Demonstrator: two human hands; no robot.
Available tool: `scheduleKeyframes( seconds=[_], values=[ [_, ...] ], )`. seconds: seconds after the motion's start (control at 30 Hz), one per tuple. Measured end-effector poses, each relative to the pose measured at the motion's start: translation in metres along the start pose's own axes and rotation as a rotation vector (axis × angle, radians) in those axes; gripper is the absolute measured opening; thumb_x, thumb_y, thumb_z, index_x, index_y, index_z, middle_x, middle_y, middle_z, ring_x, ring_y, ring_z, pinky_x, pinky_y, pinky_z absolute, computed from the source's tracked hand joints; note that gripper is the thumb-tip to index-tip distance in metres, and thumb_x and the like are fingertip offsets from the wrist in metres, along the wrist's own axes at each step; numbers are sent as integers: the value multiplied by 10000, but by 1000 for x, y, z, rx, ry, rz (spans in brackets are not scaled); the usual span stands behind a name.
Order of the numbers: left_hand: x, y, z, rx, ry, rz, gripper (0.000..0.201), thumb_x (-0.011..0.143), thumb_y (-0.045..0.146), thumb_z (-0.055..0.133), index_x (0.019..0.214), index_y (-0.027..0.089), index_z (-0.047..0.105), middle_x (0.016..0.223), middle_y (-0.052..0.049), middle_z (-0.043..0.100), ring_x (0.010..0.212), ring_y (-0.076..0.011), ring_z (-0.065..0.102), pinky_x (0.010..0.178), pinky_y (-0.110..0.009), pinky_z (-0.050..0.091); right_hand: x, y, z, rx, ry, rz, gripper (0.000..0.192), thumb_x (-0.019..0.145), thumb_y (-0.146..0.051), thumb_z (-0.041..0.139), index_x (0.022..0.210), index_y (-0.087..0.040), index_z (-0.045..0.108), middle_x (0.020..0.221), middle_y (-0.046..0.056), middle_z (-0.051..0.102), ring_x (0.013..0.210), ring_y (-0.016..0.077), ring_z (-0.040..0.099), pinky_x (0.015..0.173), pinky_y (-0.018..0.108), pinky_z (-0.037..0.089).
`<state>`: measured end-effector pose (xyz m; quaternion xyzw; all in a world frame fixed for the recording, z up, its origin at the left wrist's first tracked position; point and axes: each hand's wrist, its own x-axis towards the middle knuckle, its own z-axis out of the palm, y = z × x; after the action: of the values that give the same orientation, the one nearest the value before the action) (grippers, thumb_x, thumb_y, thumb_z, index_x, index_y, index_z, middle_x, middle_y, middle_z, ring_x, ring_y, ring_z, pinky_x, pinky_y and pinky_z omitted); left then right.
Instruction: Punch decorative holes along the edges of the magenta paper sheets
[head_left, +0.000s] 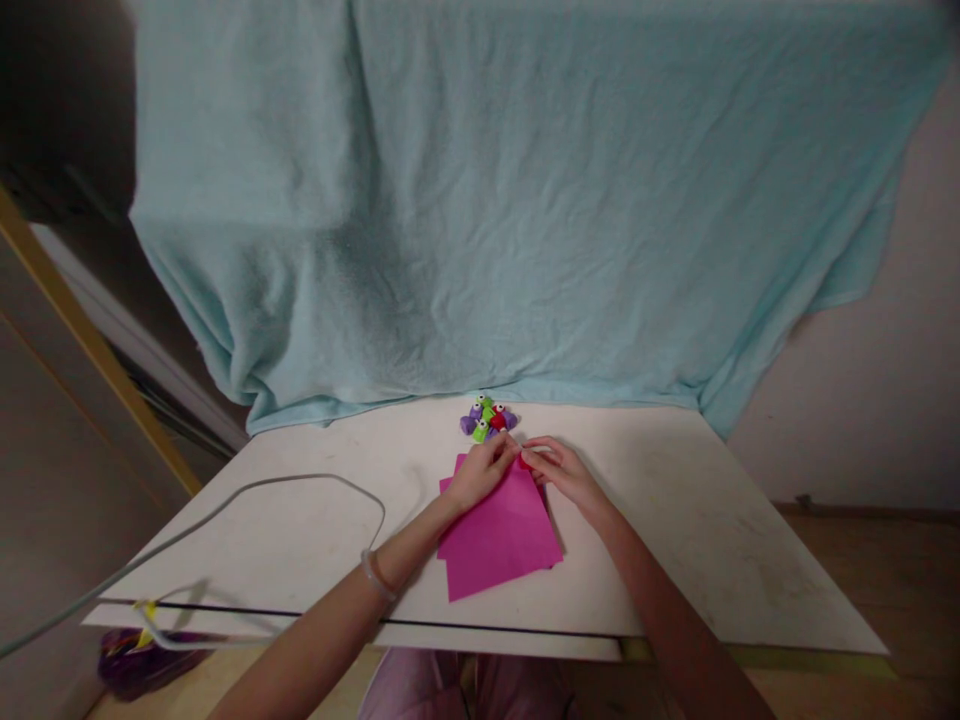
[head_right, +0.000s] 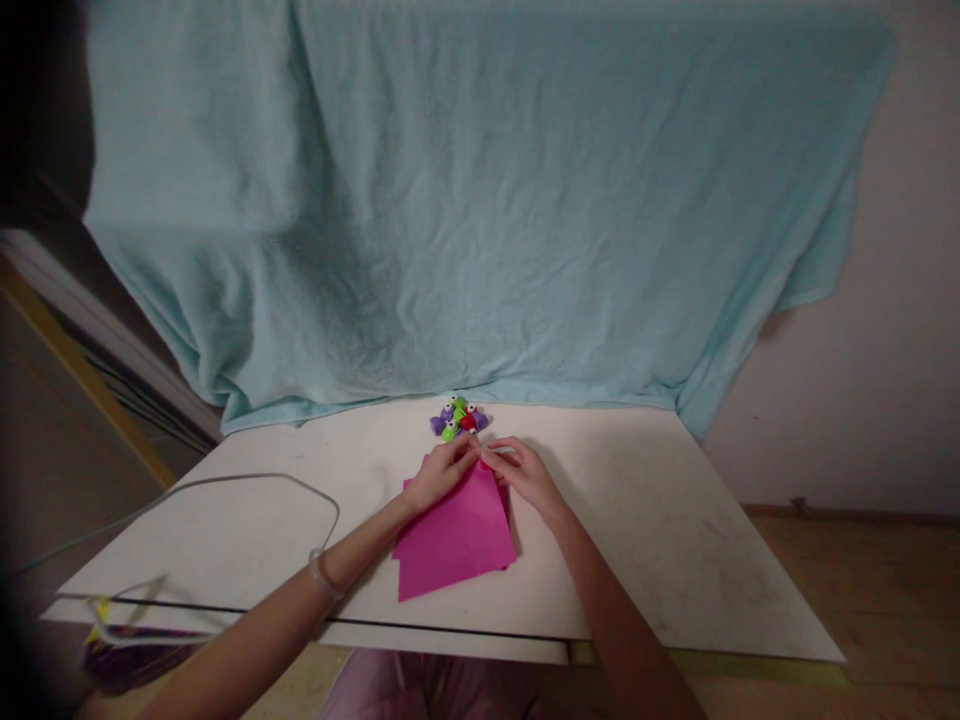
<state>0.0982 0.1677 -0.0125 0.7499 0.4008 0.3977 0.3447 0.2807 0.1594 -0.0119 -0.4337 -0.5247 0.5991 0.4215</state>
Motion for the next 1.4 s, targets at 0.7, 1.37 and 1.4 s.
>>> scheduleKeyframes(
  seconds=[0.7, 1.37, 1.4],
  values=[
    [1, -8, 4, -44, 20, -33, 253, 927, 401, 432, 915, 179, 552, 699, 12, 544, 634, -137, 489, 622, -247, 367, 0, 0, -4, 29, 16, 48, 408, 782, -544, 661, 838, -142, 622, 785, 77, 702, 604, 164, 663, 545, 232, 534],
    [8, -8, -1, -171, 22, -79, 217, 930, 381, 433, 961, 188, 526, 592, 53, 422, 554, -115, 401, 546, -228, 288, 10, 12, -15, -3, 3, 11, 409, 794, -573, 617, 874, -175, 569, 746, 30, 637, 600, 167, 633, 508, 257, 531],
    [8, -8, -1, -179, 17, -77, 211, 930, 375, 435, 967, 188, 524, 592, 55, 422, 552, -114, 400, 547, -226, 290, 11, 13, -16, -14, 2, 12, 411, 790, -573, 622, 872, -174, 571, 749, 31, 633, 601, 166, 631, 501, 256, 532]
  ],
)
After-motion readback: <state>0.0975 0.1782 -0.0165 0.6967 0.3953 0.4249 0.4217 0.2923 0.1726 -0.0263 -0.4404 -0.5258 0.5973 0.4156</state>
